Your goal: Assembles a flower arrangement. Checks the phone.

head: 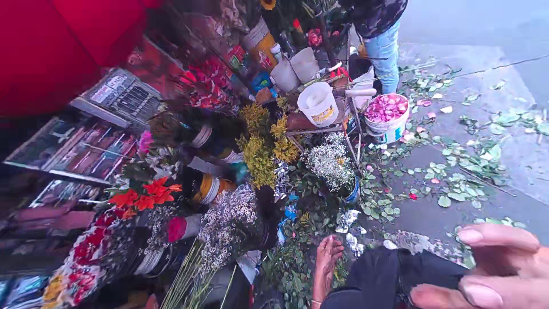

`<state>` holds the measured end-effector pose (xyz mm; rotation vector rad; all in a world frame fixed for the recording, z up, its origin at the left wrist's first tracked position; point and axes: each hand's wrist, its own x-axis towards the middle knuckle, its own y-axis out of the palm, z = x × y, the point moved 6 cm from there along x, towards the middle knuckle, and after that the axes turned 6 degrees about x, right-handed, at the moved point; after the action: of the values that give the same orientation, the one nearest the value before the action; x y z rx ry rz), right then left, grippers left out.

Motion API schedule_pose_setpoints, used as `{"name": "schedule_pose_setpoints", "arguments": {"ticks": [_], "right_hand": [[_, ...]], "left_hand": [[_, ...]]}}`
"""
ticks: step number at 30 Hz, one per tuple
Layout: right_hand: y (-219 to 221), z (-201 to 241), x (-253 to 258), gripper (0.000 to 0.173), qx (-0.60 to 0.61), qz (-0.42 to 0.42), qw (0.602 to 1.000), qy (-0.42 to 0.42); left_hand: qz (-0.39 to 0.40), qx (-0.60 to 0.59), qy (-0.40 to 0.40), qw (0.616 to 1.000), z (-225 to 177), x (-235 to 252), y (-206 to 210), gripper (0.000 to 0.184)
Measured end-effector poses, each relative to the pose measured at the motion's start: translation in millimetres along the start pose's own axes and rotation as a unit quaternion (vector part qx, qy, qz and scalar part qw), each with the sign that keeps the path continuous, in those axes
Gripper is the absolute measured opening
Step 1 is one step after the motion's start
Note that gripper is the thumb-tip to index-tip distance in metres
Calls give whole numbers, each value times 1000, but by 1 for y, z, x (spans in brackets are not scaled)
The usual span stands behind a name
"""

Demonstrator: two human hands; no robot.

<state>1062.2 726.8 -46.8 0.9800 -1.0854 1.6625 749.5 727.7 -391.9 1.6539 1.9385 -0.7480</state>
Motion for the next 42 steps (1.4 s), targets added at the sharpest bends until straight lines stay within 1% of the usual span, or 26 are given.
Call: {"name": "schedule_pose_setpoints", "arguments": {"ticks": [1, 2, 3, 4, 6, 7, 8, 10, 11, 14, 16, 17, 18, 20, 22, 23, 24, 26, 29, 32, 33, 35, 37, 40, 42], "right_hand": [[-13, -39, -2, 46, -77, 46, 996, -15], [-23, -80, -11, 42, -120, 69, 990, -11], [-31, -123, -24, 43, -158, 81, 984, 20], [-38, -168, -40, 43, -188, 103, 974, 70], [-57, -259, -71, 41, -202, 180, 947, 172], [-72, -306, -82, 41, -196, 208, 936, 206], [-89, -353, -89, 39, -200, 230, 925, 229], [-127, -446, -86, 33, -223, 258, 899, 276], [-144, -489, -78, 36, -239, 266, 877, 321], [-187, -611, -43, 55, -243, 299, 777, 497], [-203, -675, -47, 60, -213, 312, 719, 583], [-207, -701, -53, 61, -191, 320, 698, 612], [-208, -723, -59, 61, -162, 338, 677, 633], [-207, -757, -62, 55, -96, 368, 653, 655], [-200, -773, -66, 41, -45, 362, 665, 652], [-203, -776, -67, 36, -36, 339, 674, 655], [-208, -778, -62, 36, -42, 319, 693, 646], [-217, -783, -46, 40, -65, 271, 747, 603], [-227, -776, -18, 43, -56, 216, 827, 517], [-231, -745, 10, 44, -17, 167, 901, 401], [-230, -728, 18, 44, 0, 152, 917, 369], [-226, -689, 28, 43, 38, 138, 936, 321], [-216, -647, 30, 41, 78, 143, 945, 283], [-191, -579, 20, 44, 142, 184, 945, 232], [-173, -522, 14, 41, 200, 209, 937, 195]], "left_hand": [[-21, -14, 2, 1000, -11, 7, -1, 38], [-39, -27, -1, 999, -19, 15, -2, 38], [-56, -34, -6, 998, -26, 22, 0, 38], [-73, -33, -10, 997, -33, 30, 2, 38], [-96, -22, -23, 995, -47, 45, 9, 38], [-106, -17, -28, 994, -52, 53, 14, 38], [-121, -16, -31, 992, -56, 61, 21, 39], [-164, -27, -45, 985, -67, 69, 35, 40], [-192, -44, -55, 979, -71, 70, 42, 40], [-299, -131, -93, 941, -83, 70, 80, 41], [-348, -181, -140, 909, -92, 60, 117, 44], [-353, -196, -160, 901, -101, 58, 136, 45], [-343, -202, -171, 901, -111, 60, 155, 45], [-294, -191, -170, 921, -138, 75, 187, 42], [-257, -168, -154, 939, -163, 85, 204, 41], [-250, -158, -148, 944, -175, 92, 210, 41], [-250, -149, -142, 946, -187, 101, 215, 40], [-264, -133, -137, 946, -207, 118, 221, 40], [-268, -116, -121, 949, -233, 133, 229, 40], [-268, -113, -59, 955, -266, 136, 235, 39], [-273, -110, -28, 955, -279, 131, 234, 39], [-301, -109, 57, 946, -313, 110, 225, 39], [-343, -130, 177, 913, -347, 68, 207, 46], [-375, -162, 373, 833, -391, -26, 185, 75], [-390, -164, 469, 775, -410, -102, 189, 81]]}}
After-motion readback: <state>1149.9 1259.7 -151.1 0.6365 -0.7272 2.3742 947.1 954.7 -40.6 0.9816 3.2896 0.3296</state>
